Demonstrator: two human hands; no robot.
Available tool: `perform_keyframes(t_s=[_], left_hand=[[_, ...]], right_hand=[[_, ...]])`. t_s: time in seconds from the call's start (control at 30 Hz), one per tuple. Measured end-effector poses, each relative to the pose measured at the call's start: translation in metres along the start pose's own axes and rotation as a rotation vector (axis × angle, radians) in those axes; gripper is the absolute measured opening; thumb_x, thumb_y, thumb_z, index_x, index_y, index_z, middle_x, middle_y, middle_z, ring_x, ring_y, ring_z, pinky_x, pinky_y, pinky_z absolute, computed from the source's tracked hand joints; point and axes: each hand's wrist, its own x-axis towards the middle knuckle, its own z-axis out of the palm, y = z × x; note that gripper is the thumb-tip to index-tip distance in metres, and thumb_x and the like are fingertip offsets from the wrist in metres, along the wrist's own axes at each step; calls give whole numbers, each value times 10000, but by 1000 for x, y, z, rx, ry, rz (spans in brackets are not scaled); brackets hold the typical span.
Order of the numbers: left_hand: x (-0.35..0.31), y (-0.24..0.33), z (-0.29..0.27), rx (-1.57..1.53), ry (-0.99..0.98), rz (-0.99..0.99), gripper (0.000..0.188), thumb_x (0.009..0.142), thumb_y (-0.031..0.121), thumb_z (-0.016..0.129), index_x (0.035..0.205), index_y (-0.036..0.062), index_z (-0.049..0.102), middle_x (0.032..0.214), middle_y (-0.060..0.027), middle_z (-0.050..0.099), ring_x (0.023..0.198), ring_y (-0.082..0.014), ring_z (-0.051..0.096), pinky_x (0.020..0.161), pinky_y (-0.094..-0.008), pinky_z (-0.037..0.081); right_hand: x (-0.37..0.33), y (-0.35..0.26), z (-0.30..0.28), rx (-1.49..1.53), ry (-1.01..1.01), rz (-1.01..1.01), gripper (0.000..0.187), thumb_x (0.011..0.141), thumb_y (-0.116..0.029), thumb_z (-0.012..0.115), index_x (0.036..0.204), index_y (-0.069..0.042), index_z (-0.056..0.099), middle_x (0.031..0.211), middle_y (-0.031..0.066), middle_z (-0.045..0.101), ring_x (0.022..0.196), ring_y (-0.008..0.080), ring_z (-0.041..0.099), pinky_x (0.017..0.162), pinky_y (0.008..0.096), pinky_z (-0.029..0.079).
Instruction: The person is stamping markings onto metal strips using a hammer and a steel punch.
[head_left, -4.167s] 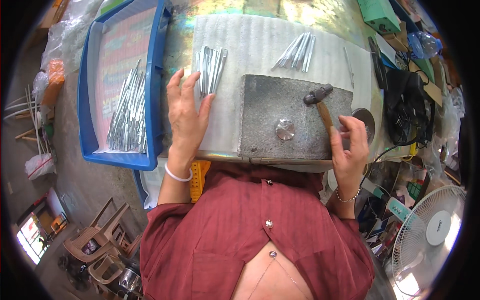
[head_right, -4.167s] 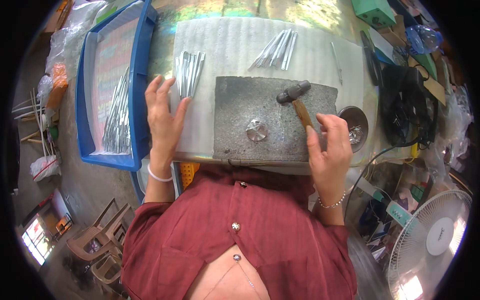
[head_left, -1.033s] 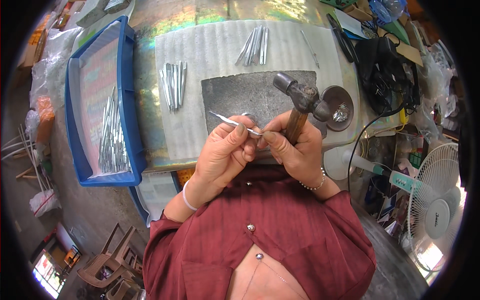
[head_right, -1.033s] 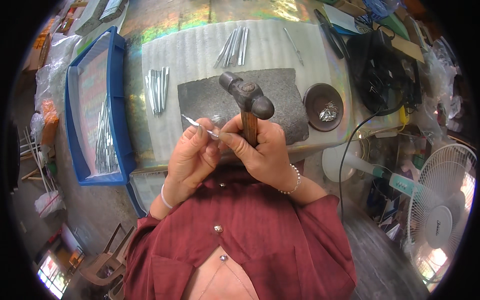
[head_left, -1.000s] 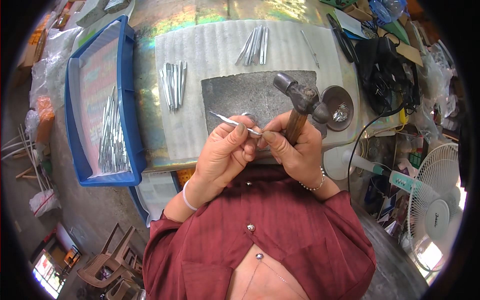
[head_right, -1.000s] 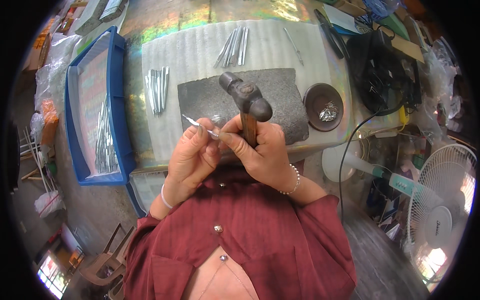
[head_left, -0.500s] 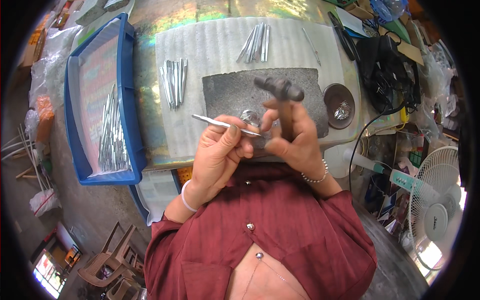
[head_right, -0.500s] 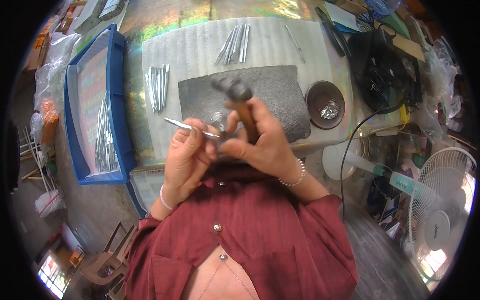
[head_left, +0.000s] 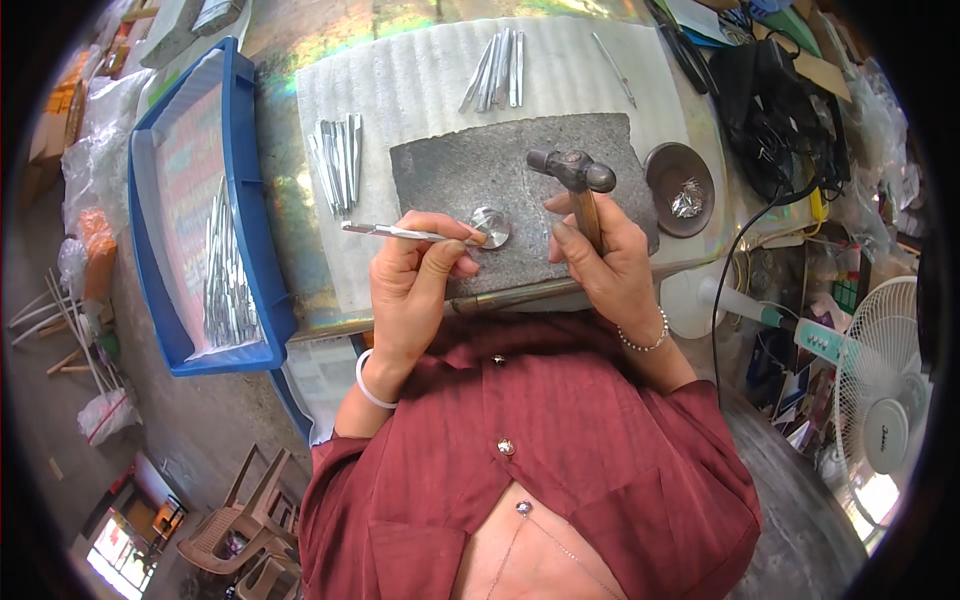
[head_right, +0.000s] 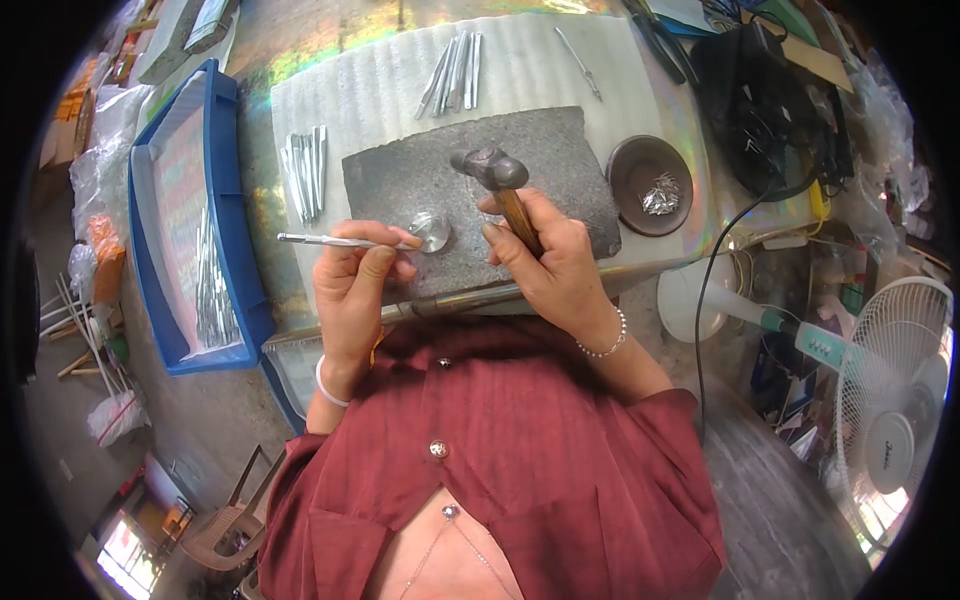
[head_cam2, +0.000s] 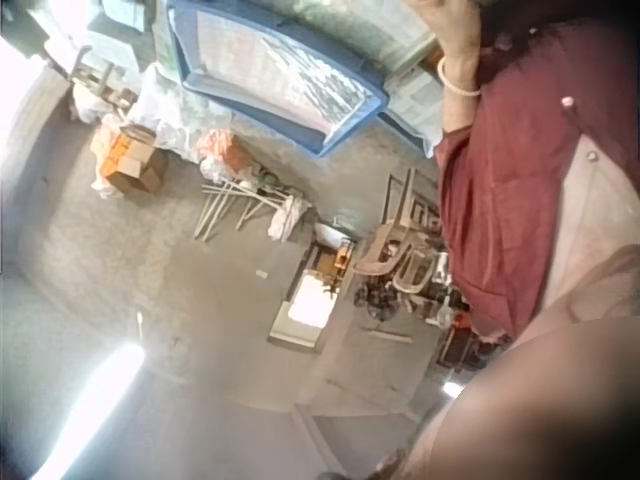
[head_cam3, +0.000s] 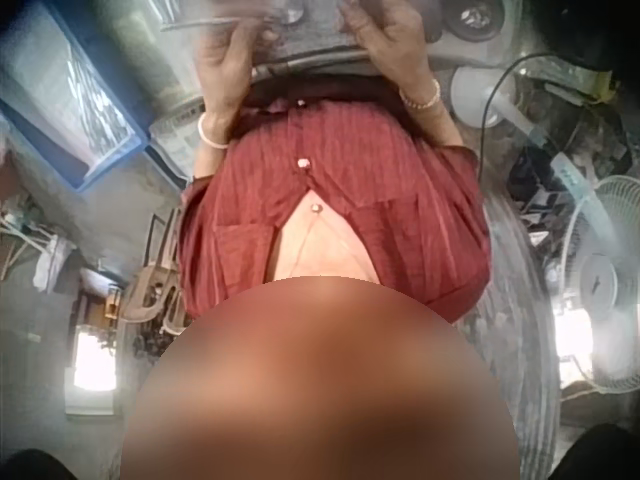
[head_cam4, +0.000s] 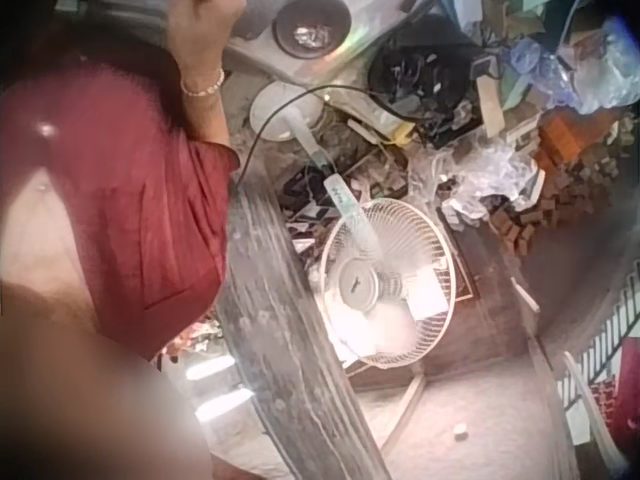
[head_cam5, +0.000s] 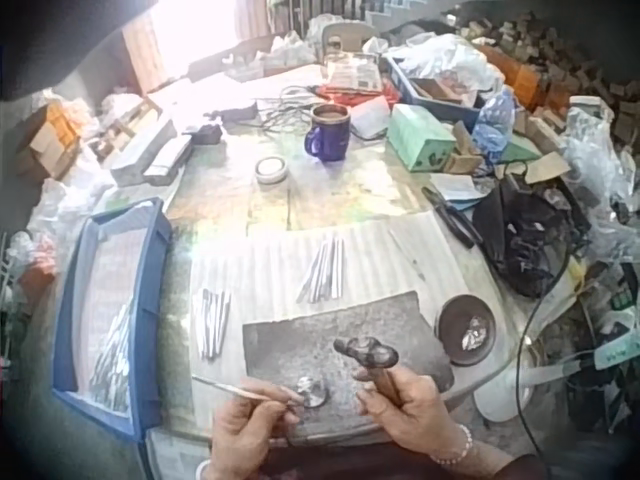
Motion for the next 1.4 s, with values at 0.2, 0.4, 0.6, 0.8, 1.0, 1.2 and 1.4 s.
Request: perform_keyframes(t_s=[0.2,0.4,0.6,0.8,1.0,1.2,1.4], left_hand=[[3,0,11,155,5,87,84,894,-43,513,931,-28,587,896,-74,618,726,-97,596,661,-204,504],[2,0,13,168,9,108,81,885,-48,527,931,-41,594,904,-83,601,734,-118,608,660,-217,517],[5,-1,12,208,-7,155,82,885,-50,523,932,-46,591,897,-91,594,737,-127,613,654,-227,525],[4,1,11,228,-43,109,82,906,11,528,965,-11,580,949,-82,592,759,-138,605,691,-240,509],[5,0,10,252,-41,129,71,910,9,522,946,-18,578,931,-88,597,743,-136,604,669,-247,511],[9,10,18,850,-106,499,244,707,-140,555,899,8,585,826,-122,602,702,-258,641,588,-310,520],[9,10,16,994,-200,633,187,655,29,628,834,68,587,766,-87,563,610,-266,594,477,-366,461]], right_hand=[[0,6,-3,-98,-20,-82,196,868,-67,600,1051,-8,560,673,16,570,611,65,555,561,217,446],[-2,6,-5,-158,-48,-105,206,864,-46,593,1063,-4,556,705,16,580,642,74,576,575,218,452],[-1,7,-5,-156,-50,-91,212,860,-41,596,1064,-5,555,699,21,586,631,72,577,571,215,449],[-2,10,-5,-162,-37,-121,225,850,-37,610,1067,-6,555,706,20,592,635,70,579,575,216,450],[-2,10,-3,-161,-4,-139,218,841,-66,630,1043,-17,564,677,32,577,605,68,558,566,226,446],[1,-2,-3,-115,-83,-181,273,807,-18,665,1064,-1,575,717,-2,601,659,54,569,595,206,455],[15,-64,6,-240,-299,-673,235,707,-73,721,894,-28,587,685,81,533,598,240,569,516,313,454]])
